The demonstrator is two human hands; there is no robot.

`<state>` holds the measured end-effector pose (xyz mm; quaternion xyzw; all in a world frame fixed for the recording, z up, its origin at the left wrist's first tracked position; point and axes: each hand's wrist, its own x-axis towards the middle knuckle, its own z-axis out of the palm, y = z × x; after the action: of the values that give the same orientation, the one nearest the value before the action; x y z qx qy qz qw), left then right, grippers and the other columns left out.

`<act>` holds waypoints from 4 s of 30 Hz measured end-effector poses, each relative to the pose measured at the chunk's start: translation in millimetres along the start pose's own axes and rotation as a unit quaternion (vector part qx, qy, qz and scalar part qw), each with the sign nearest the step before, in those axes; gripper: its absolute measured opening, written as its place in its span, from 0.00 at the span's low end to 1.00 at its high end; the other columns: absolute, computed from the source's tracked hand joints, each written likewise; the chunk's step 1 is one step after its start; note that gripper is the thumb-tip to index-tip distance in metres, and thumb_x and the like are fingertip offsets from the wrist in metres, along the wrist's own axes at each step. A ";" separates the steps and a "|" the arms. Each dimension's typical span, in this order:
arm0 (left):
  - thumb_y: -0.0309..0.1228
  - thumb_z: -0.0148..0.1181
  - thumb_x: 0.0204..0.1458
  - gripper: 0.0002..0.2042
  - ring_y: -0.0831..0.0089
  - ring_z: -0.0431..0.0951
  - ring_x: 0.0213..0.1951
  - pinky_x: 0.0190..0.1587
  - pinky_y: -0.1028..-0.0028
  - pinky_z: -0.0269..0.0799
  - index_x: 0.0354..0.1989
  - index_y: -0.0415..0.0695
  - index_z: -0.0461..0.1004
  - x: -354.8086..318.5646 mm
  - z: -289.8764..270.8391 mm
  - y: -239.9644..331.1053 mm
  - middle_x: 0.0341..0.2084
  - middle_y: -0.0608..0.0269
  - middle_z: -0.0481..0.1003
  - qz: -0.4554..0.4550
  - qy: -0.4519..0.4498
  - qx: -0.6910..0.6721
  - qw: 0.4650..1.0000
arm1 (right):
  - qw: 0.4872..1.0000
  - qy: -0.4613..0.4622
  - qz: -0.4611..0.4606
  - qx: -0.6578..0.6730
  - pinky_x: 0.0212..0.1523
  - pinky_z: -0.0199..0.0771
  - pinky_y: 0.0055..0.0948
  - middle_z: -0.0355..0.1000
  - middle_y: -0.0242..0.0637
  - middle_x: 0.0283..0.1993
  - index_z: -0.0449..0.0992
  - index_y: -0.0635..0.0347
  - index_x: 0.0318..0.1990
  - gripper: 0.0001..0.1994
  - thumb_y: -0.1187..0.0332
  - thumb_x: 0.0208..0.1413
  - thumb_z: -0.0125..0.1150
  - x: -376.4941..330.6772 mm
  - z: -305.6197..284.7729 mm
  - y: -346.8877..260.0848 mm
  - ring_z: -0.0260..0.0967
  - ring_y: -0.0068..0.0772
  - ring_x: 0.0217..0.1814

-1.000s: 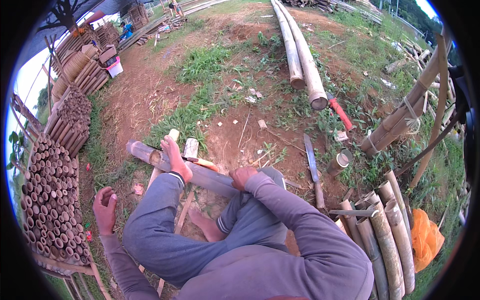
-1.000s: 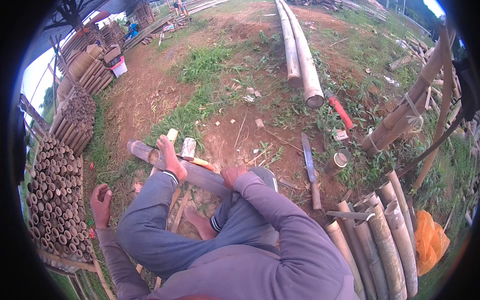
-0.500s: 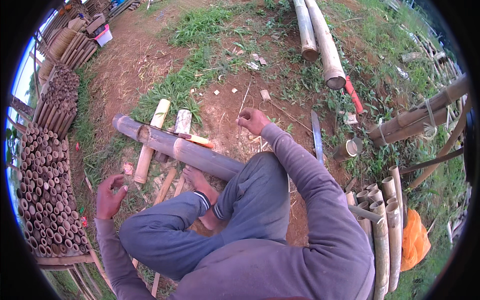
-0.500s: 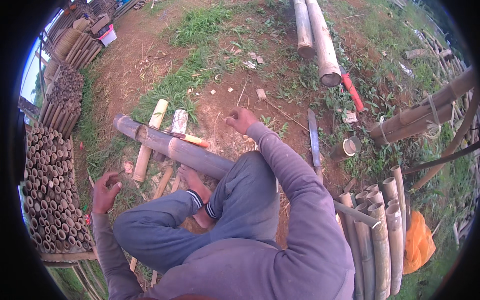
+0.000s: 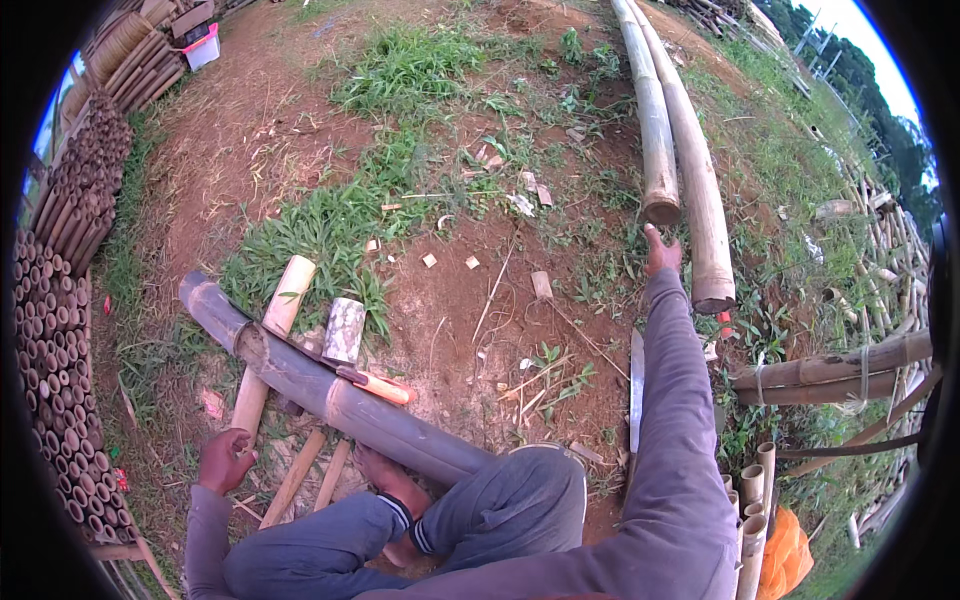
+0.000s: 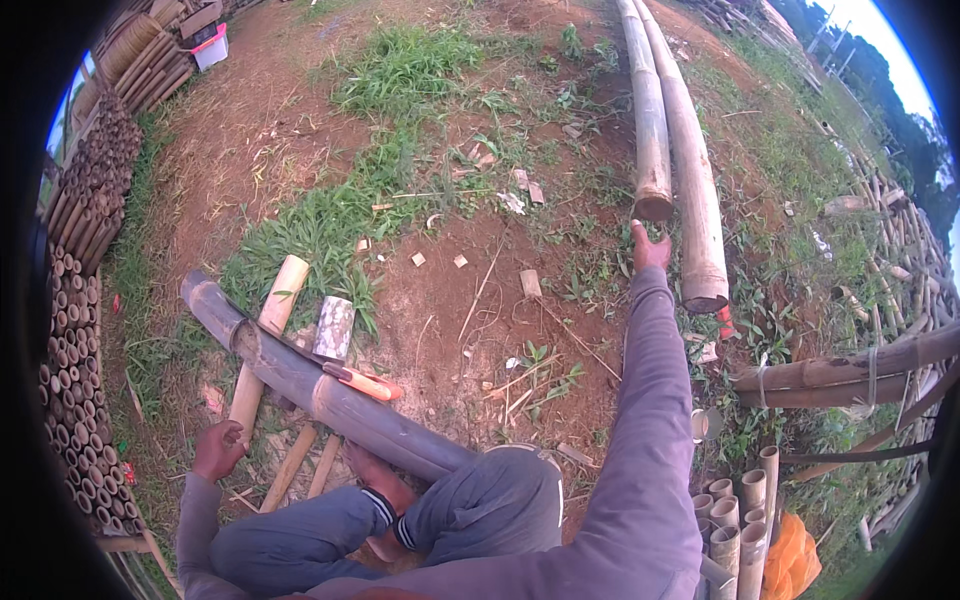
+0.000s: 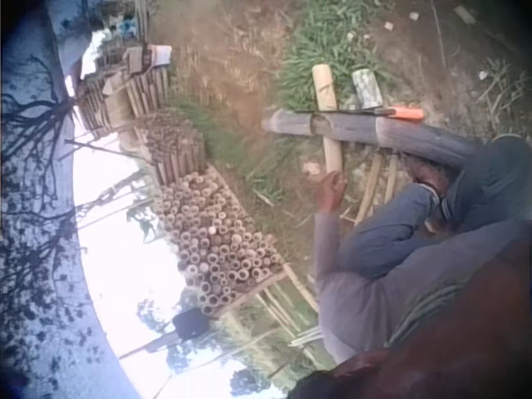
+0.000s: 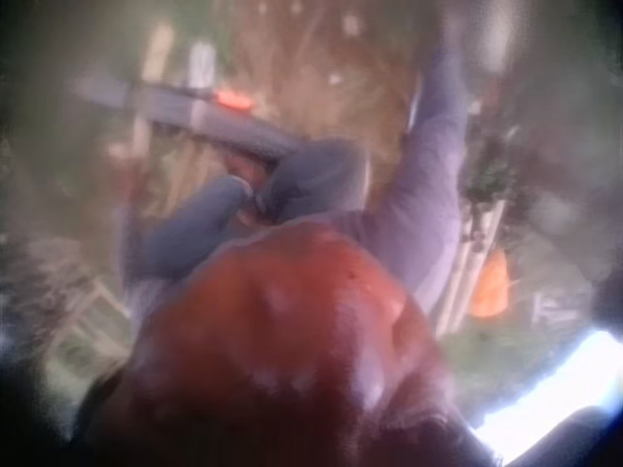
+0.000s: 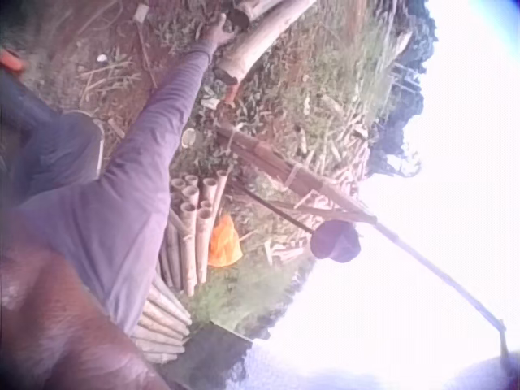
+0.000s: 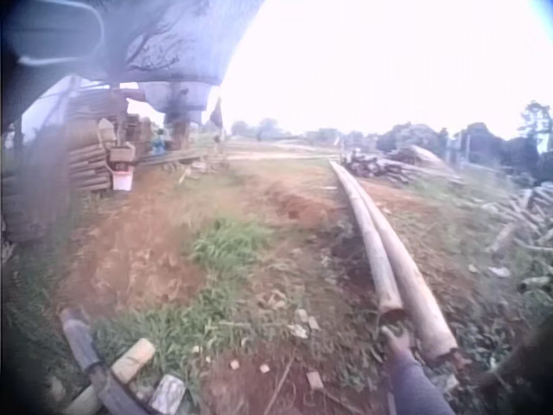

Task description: The person sits on the ground and uses a hand saw to cut a long bamboo pole into shorter sections. They position the bamboo on a makeshift support, saw through it, and then stack the cut pieces with other finished sections nearby.

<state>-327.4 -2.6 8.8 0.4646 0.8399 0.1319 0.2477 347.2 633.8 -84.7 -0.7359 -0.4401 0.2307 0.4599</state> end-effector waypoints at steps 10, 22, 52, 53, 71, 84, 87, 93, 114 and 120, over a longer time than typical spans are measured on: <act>0.29 0.72 0.45 0.19 0.64 0.81 0.40 0.46 0.65 0.77 0.46 0.38 0.78 -21.1 9.6 -81.4 0.36 0.54 0.80 -0.116 0.028 -0.037 0.992 | 0.964 0.127 0.129 0.195 0.61 0.68 0.72 0.49 0.49 0.80 0.42 0.61 0.79 0.64 0.38 0.45 0.78 64.2 38.6 -39.6 0.57 0.63 0.76; 0.29 0.72 0.44 0.20 0.62 0.82 0.39 0.46 0.64 0.78 0.48 0.38 0.80 -53.5 21.7 -134.8 0.35 0.53 0.81 -0.186 0.096 -0.071 0.975 | 0.986 0.149 0.044 0.060 0.69 0.68 0.42 0.64 0.60 0.71 0.58 0.82 0.70 0.59 0.41 0.43 0.80 114.5 44.8 -24.3 0.66 0.50 0.71; 0.26 0.71 0.50 0.19 0.72 0.79 0.41 0.45 0.68 0.78 0.51 0.37 0.78 -8.1 5.0 -94.0 0.38 0.60 0.80 -0.139 0.082 -0.223 0.961 | 0.948 -0.260 0.114 0.142 0.57 0.74 0.61 0.73 0.50 0.62 0.65 0.64 0.68 0.48 0.40 0.48 0.76 -33.7 107.3 -155.0 0.75 0.52 0.60; 0.25 0.70 0.50 0.20 0.73 0.78 0.41 0.45 0.69 0.77 0.52 0.37 0.77 -1.2 3.3 -88.8 0.39 0.60 0.80 -0.113 0.077 -0.260 0.956 | 0.939 -0.269 0.132 0.167 0.56 0.74 0.61 0.73 0.50 0.62 0.65 0.64 0.68 0.48 0.40 0.48 0.75 -41.6 108.8 -157.9 0.75 0.52 0.60; 0.29 0.70 0.54 0.22 0.67 0.81 0.45 0.50 0.69 0.78 0.56 0.34 0.76 -34.3 -10.4 -44.9 0.44 0.53 0.80 -0.065 0.173 -0.258 0.948 | 0.957 -0.141 0.156 0.201 0.54 0.76 0.40 0.77 0.46 0.58 0.70 0.63 0.65 0.37 0.51 0.51 0.75 -301.8 78.2 -46.4 0.77 0.39 0.56; 0.34 0.66 0.60 0.13 0.83 0.73 0.30 0.32 0.77 0.68 0.46 0.35 0.81 -114.1 28.0 -75.2 0.31 0.66 0.80 -0.061 0.169 -0.326 0.928 | 0.626 -0.473 -0.412 -0.462 0.74 0.45 0.71 0.74 0.46 0.66 0.78 0.57 0.62 0.33 0.39 0.64 0.52 -458.4 -150.7 -78.6 0.64 0.50 0.74; 0.34 0.67 0.61 0.14 0.82 0.75 0.31 0.34 0.78 0.70 0.49 0.36 0.80 -118.4 26.5 -72.4 0.33 0.66 0.81 -0.041 0.185 -0.362 0.913 | 0.593 -0.481 -0.438 -0.475 0.76 0.39 0.71 0.70 0.47 0.69 0.77 0.58 0.64 0.36 0.36 0.64 0.51 -475.5 -168.0 -93.0 0.56 0.54 0.78; 0.31 0.68 0.59 0.15 0.78 0.79 0.37 0.41 0.75 0.75 0.51 0.36 0.79 -120.4 5.3 -54.1 0.37 0.62 0.82 -0.016 0.200 -0.342 0.918 | 0.534 -0.516 -0.469 -0.479 0.77 0.39 0.71 0.69 0.50 0.70 0.76 0.59 0.65 0.41 0.30 0.60 0.53 -502.1 -185.4 -105.6 0.56 0.56 0.79; 0.28 0.69 0.55 0.19 0.68 0.82 0.43 0.50 0.68 0.79 0.54 0.36 0.78 -193.4 -85.3 67.2 0.42 0.53 0.82 0.087 0.093 -0.116 0.985 | 0.582 -0.498 -0.481 -0.426 0.70 0.59 0.58 0.77 0.41 0.63 0.82 0.47 0.59 0.22 0.51 0.66 0.52 -528.4 -195.6 -77.6 0.70 0.48 0.69; 0.27 0.69 0.54 0.17 0.67 0.82 0.44 0.50 0.68 0.77 0.51 0.35 0.79 -219.0 -134.8 108.6 0.42 0.54 0.82 0.175 0.194 -0.040 0.964 | 0.594 -0.535 -0.407 -0.441 0.68 0.62 0.59 0.79 0.43 0.60 0.81 0.50 0.59 0.25 0.46 0.63 0.58 -524.5 -174.5 -107.6 0.75 0.46 0.65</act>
<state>-224.8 -128.8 235.7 0.5599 0.7712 0.2944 0.0715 164.7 120.5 57.9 -0.3373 -0.9092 0.1497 -0.1927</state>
